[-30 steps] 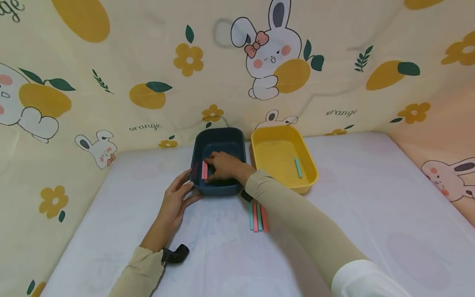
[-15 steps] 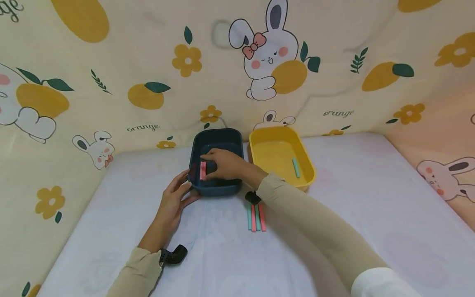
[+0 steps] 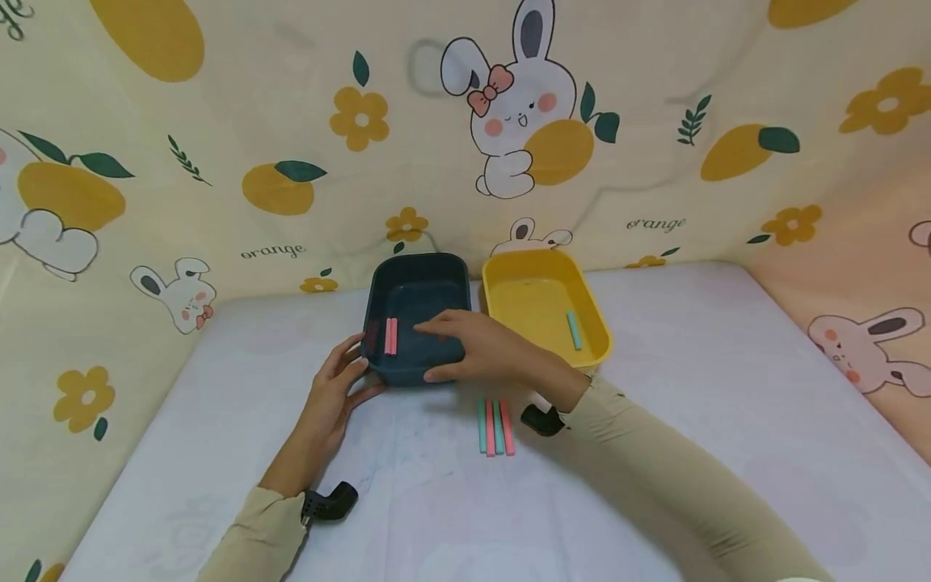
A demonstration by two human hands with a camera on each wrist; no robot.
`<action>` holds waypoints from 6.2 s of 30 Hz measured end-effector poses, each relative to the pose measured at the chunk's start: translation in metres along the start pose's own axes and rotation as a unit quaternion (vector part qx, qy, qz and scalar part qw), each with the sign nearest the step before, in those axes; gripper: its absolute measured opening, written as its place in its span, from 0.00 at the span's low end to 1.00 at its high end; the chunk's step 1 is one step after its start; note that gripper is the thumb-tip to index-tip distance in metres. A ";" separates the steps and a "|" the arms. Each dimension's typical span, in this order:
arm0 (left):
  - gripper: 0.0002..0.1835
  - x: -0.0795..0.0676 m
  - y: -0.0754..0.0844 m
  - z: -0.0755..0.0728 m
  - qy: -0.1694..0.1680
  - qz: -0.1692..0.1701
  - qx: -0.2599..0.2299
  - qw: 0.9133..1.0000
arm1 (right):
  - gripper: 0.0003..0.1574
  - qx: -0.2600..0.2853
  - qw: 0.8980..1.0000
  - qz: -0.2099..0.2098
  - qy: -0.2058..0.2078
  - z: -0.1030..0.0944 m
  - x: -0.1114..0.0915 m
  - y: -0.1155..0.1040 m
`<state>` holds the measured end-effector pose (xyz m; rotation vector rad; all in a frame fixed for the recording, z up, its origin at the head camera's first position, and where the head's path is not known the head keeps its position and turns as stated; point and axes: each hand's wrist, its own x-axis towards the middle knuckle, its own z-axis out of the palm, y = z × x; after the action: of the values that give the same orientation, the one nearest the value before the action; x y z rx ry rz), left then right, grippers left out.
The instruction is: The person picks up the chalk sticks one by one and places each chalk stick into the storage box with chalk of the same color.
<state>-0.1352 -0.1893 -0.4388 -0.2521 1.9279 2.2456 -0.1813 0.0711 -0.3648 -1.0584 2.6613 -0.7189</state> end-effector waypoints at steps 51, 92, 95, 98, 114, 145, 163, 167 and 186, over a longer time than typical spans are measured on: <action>0.26 0.006 -0.003 0.002 0.014 0.003 0.013 1.000 | 0.46 -0.128 0.985 0.089 -0.072 0.024 -0.101 0.017; 0.33 -0.007 0.035 -0.007 -0.027 -0.009 0.290 0.957 | 0.48 -0.107 0.991 0.071 -0.037 0.003 -0.103 0.008; 0.34 -0.007 0.035 -0.007 -0.024 -0.011 0.298 0.954 | 0.48 -0.109 0.991 0.072 -0.035 0.002 -0.103 0.007; 0.35 -0.006 0.034 -0.006 -0.017 -0.006 0.302 0.953 | 0.49 -0.111 0.991 0.072 -0.032 0.001 -0.104 0.007; 0.37 -0.005 0.026 -0.001 0.029 -0.019 0.307 0.951 | 0.47 -0.085 0.995 0.058 -0.014 0.000 -0.105 0.008; 0.36 -0.004 0.025 0.002 0.050 -0.030 0.291 0.955 | 0.51 -0.051 0.998 0.039 0.005 -0.018 -0.059 0.001; 0.37 0.001 0.022 0.001 0.055 -0.036 0.284 0.957 | 0.51 -0.075 0.995 0.061 -0.020 -0.019 -0.019 0.001; 0.38 0.002 0.022 0.002 0.055 -0.038 0.281 0.957 | 0.51 -0.073 0.995 0.060 -0.024 -0.019 -0.011 0.002; 0.38 -0.004 0.028 0.004 0.049 -0.041 0.287 0.956 | 0.50 -0.058 0.995 0.085 -0.018 -0.014 0.010 0.008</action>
<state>-0.1383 -0.1899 -0.4109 -0.3529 2.4612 1.5528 -0.1981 0.0738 -0.3567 -0.8483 2.7476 -0.5130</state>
